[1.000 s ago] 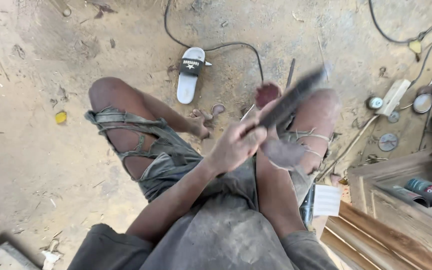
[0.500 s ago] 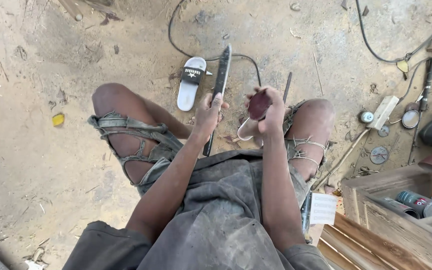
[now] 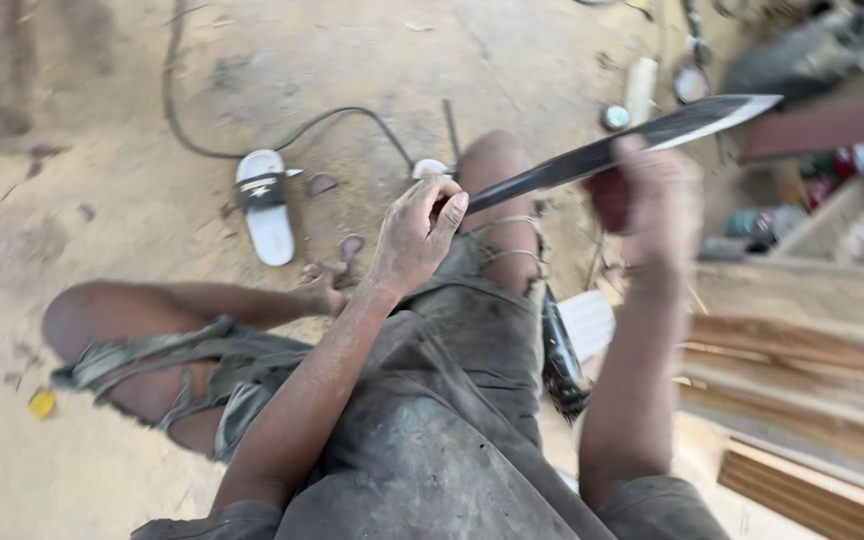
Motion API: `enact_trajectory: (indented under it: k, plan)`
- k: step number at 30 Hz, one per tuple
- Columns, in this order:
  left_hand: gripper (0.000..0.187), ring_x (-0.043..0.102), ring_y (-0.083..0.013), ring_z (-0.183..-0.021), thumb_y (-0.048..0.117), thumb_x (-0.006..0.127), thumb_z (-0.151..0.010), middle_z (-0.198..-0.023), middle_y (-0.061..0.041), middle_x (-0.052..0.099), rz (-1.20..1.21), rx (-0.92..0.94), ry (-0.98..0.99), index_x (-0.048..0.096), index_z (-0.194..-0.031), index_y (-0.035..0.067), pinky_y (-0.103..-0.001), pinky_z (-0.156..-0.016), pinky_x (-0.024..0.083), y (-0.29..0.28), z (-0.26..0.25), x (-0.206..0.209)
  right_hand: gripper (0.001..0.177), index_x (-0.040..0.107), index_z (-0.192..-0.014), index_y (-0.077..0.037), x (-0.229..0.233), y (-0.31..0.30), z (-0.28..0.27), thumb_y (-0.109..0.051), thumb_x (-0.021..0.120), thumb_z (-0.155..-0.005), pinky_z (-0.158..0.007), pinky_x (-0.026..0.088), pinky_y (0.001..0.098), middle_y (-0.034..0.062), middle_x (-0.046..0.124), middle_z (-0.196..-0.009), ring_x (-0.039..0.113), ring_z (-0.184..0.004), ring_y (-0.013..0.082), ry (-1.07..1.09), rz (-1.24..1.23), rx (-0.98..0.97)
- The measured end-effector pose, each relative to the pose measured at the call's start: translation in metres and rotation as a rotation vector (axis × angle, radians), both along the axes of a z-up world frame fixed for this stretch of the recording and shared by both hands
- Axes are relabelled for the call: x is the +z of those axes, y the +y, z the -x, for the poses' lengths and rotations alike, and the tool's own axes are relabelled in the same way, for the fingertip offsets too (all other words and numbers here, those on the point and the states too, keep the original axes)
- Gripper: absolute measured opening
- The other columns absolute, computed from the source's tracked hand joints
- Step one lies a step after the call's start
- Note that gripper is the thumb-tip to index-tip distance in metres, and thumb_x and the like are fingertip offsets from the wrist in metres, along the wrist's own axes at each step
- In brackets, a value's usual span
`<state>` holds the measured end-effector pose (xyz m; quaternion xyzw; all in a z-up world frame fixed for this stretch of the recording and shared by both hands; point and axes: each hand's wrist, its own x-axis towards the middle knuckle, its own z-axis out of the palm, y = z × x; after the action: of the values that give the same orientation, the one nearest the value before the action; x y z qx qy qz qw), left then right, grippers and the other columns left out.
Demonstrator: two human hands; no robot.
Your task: Carving a small wooden disc with a knife and sanding a wooden frame with a power tool
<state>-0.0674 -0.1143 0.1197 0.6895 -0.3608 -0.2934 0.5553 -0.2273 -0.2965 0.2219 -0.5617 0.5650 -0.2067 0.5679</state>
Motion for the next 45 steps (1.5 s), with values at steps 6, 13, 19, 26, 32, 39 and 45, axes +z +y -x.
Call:
enact_trajectory:
  k: [6,13,19,26,32,39,45]
  plan:
    - [0.014,0.062,-0.0112,-0.067,0.026,0.054,-0.103,-0.103,-0.006,0.068,-0.060,-0.328,-0.229,0.060,-0.105,0.014,-0.024,-0.053,0.056,-0.062,0.076,-0.012,0.018,0.058,-0.091,-0.010,0.025,-0.050,0.205,-0.019,0.070,-0.100,-0.070,0.064,0.0306,0.0049,0.068,-0.094,0.065,-0.073,0.0144,-0.309,0.306,-0.382]
    - [0.033,0.065,-0.0284,-0.078,0.022,0.060,-0.092,-0.095,-0.014,0.069,-0.021,-1.062,-0.776,0.061,-0.122,0.008,-0.046,-0.072,0.053,-0.074,0.211,-0.074,0.031,0.054,-0.129,-0.005,-0.057,0.060,0.352,-0.027,0.035,-0.119,-0.078,0.065,0.0327,0.0133,0.068,-0.114,0.071,-0.094,0.0208,-0.178,-0.075,-0.472]
    - [0.033,0.063,-0.0408,-0.103,0.017,0.056,-0.093,-0.104,-0.017,0.068,0.045,-1.137,-1.106,0.063,-0.125,0.010,-0.065,-0.093,0.039,-0.056,0.303,-0.177,0.051,0.063,-0.121,0.001,-0.152,0.128,0.454,-0.046,0.067,-0.100,-0.099,0.048,0.0668,0.0257,0.066,-0.128,0.068,-0.118,0.0415,-0.473,-0.594,-0.987]
    - [0.030,0.061,-0.0377,-0.112,0.016,0.055,-0.096,-0.113,-0.018,0.065,-0.062,-1.324,-1.037,0.062,-0.124,0.010,-0.058,-0.098,0.037,-0.073,0.272,-0.139,0.042,0.069,-0.112,0.004,-0.164,0.129,0.430,-0.036,0.063,-0.103,-0.092,0.053,0.0597,0.0217,0.072,-0.107,0.071,-0.101,0.0397,-0.606,-0.637,-0.878]
    - [0.039,0.060,-0.0346,-0.124,0.034,0.055,-0.099,-0.123,-0.018,0.064,-0.265,-1.353,-0.648,0.060,-0.132,0.012,-0.057,-0.106,0.039,-0.085,0.259,-0.119,0.036,0.071,-0.109,0.001,-0.188,0.100,0.426,-0.034,0.062,-0.102,-0.089,0.056,0.0474,0.0185,0.075,-0.101,0.073,-0.092,0.0311,-0.473,-0.752,-0.611]
    - [0.029,0.059,-0.0345,-0.107,0.016,0.050,-0.095,-0.105,-0.015,0.067,-0.223,-0.979,-0.970,0.069,-0.117,0.012,-0.057,-0.087,0.043,-0.108,0.313,-0.183,0.035,0.069,-0.113,0.000,-0.198,0.098,0.418,-0.033,0.062,-0.102,-0.088,0.056,0.0466,0.0201,0.072,-0.110,0.071,-0.097,0.0316,-0.393,-0.671,-0.467]
    - [0.036,0.070,-0.0299,-0.103,0.020,0.042,-0.099,-0.102,-0.007,0.078,-0.314,-1.179,-0.818,0.078,-0.101,0.021,-0.059,-0.085,0.047,-0.128,0.327,-0.213,0.042,0.067,-0.123,0.000,-0.156,0.116,0.409,-0.034,0.062,-0.100,-0.094,0.054,0.0482,0.0204,0.071,-0.116,0.069,-0.105,0.0300,-0.167,-0.603,-0.397]
